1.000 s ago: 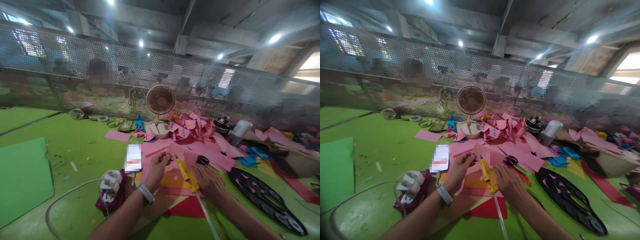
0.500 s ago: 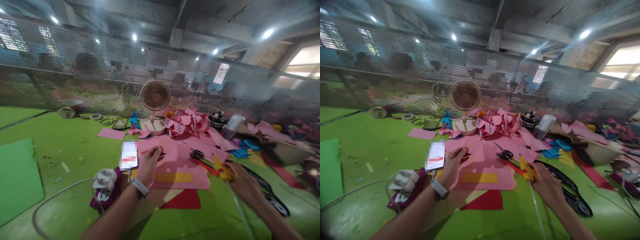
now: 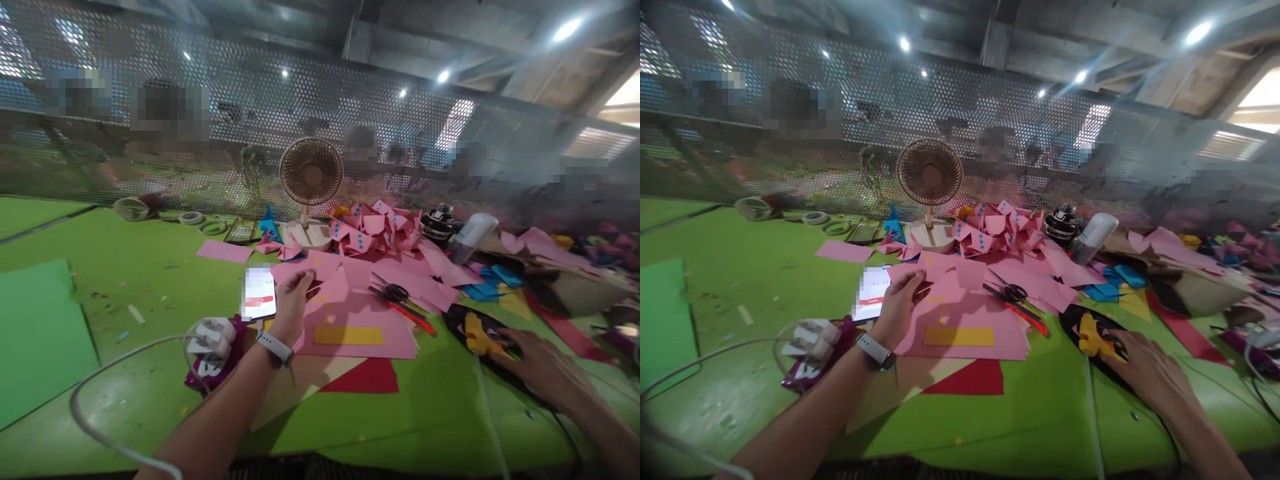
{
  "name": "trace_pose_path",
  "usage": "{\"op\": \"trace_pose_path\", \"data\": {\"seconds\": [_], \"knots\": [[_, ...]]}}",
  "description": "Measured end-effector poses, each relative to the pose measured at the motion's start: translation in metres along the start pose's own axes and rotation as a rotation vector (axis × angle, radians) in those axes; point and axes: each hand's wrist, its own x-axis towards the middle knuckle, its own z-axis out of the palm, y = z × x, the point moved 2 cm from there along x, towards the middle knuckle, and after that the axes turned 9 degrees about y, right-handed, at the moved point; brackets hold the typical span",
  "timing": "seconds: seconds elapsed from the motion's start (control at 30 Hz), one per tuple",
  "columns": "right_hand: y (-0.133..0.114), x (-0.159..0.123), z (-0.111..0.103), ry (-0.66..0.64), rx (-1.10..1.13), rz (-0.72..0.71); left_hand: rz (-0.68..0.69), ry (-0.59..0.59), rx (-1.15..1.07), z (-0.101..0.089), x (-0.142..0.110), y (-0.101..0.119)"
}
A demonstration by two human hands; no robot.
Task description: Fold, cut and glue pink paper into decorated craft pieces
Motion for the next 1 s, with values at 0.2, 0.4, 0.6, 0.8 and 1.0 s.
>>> {"op": "trace_pose_path", "data": {"seconds": [0.2, 0.4, 0.6, 0.8, 1.0], "knots": [[-0.137, 0.032, -0.016, -0.145, 0.309, -0.22, 0.024, 0.015, -0.018, -0.001, 0.0, 0.001], [-0.274, 0.049, 0.013, -0.302, 0.551, -0.529, 0.067, 0.025, -0.017, -0.005, 0.002, -0.001], [-0.309, 0.068, 0.053, -0.3, 0.463, -0.571, 0.056, 0.099, -0.053, -0.006, 0.004, -0.001], [-0.325, 0.073, 0.067, -0.319, 0.301, -0.65, 0.046, 0.123, -0.052, -0.006, 0.004, 0.002], [-0.334, 0.071, 0.061, -0.303, 0.156, -0.773, 0.054, 0.12, -0.033, -0.006, 0.003, 0.002]]}}
